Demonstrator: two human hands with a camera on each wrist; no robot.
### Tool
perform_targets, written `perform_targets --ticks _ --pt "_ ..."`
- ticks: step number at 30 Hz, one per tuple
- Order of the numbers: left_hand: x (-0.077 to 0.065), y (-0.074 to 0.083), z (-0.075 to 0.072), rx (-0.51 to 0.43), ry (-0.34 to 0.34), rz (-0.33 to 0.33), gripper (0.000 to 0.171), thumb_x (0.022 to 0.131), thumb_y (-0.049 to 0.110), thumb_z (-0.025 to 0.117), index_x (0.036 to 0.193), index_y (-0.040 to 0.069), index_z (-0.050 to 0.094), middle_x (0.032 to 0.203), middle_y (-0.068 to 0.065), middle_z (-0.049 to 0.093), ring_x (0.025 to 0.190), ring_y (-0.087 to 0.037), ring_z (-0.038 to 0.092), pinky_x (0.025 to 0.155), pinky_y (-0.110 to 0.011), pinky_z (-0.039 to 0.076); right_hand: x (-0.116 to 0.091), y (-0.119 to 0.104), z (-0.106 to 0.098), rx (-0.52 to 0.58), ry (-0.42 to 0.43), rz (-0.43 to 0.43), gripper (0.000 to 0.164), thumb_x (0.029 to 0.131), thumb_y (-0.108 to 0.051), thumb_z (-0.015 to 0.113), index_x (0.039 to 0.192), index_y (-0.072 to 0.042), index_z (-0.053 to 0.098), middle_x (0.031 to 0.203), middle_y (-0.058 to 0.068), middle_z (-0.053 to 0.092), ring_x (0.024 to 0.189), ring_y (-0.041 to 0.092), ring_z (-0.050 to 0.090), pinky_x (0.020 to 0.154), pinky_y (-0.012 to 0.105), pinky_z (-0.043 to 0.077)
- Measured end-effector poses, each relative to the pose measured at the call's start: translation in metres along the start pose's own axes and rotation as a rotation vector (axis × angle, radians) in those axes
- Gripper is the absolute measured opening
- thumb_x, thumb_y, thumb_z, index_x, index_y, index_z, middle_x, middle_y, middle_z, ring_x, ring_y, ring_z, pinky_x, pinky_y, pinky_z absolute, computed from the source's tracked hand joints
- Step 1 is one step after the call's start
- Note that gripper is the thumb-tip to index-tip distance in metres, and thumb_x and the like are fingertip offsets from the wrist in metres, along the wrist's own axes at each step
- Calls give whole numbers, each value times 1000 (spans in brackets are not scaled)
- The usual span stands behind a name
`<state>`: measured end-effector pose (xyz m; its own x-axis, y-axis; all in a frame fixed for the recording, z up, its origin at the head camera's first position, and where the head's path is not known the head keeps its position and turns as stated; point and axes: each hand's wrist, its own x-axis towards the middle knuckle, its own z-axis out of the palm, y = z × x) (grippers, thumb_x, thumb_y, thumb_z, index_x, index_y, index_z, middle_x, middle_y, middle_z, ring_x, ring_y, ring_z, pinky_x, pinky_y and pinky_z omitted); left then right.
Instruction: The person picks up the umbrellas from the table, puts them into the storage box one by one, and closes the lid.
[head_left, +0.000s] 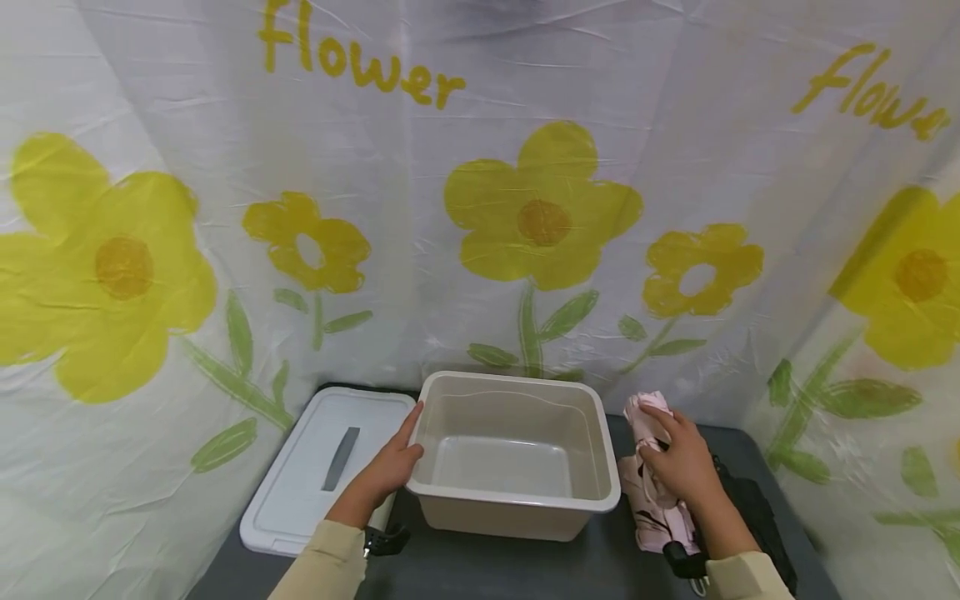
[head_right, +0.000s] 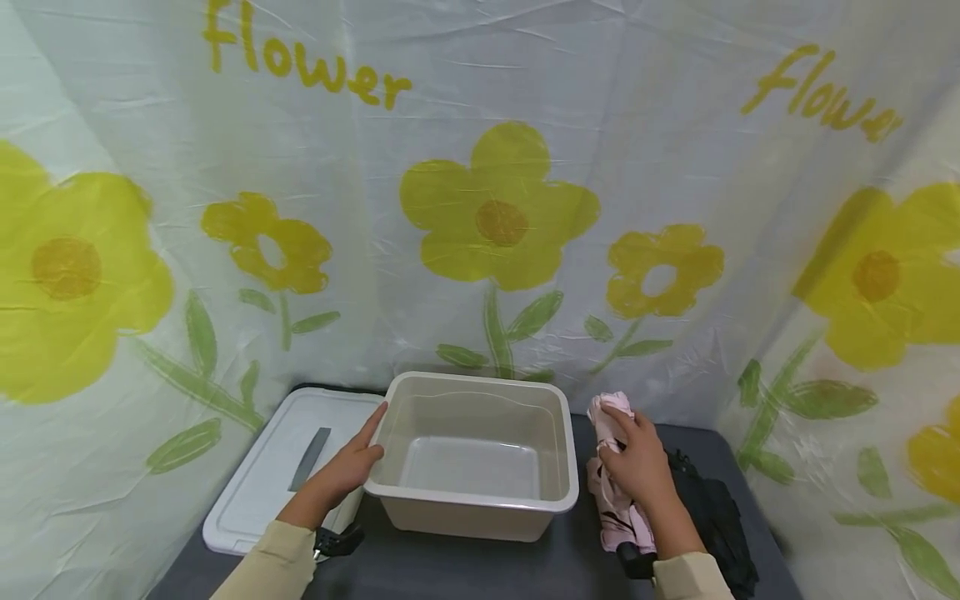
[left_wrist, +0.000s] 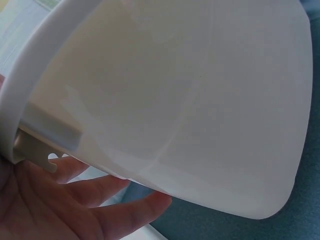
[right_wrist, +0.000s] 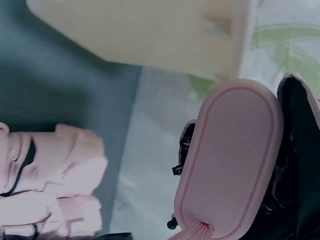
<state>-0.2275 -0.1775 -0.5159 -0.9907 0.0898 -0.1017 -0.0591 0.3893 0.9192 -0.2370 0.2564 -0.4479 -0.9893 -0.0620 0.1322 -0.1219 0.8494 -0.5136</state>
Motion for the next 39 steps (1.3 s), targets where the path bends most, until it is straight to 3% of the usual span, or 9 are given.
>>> perform_targets --ticks 21,28,39 --pt "1 -3 0 -28 1 -2 73 93 3 36 157 23 10 161 -20 15 139 -40 31 104 -60 36 10 -59 -16 24 -9 -113 61 85 -17 65 144 -19 46 151 30 30 134 53 31 93 73 34" --pt "0 -1 0 -27 7 -12 73 92 4 38 157 23 11 160 -21 18 135 -40 37 100 -58 41 15 -73 -12 42 -27 -143 61 87 -19 66 144 -21 46 152 29 30 136 52 29 95 74 34" --pt "1 -2 0 -29 14 -7 74 91 4 39 157 25 12 160 -21 17 139 -42 32 103 -60 37 23 -88 1 85 -43 -207 60 85 -17 67 143 -20 49 149 26 35 132 51 37 93 70 38"
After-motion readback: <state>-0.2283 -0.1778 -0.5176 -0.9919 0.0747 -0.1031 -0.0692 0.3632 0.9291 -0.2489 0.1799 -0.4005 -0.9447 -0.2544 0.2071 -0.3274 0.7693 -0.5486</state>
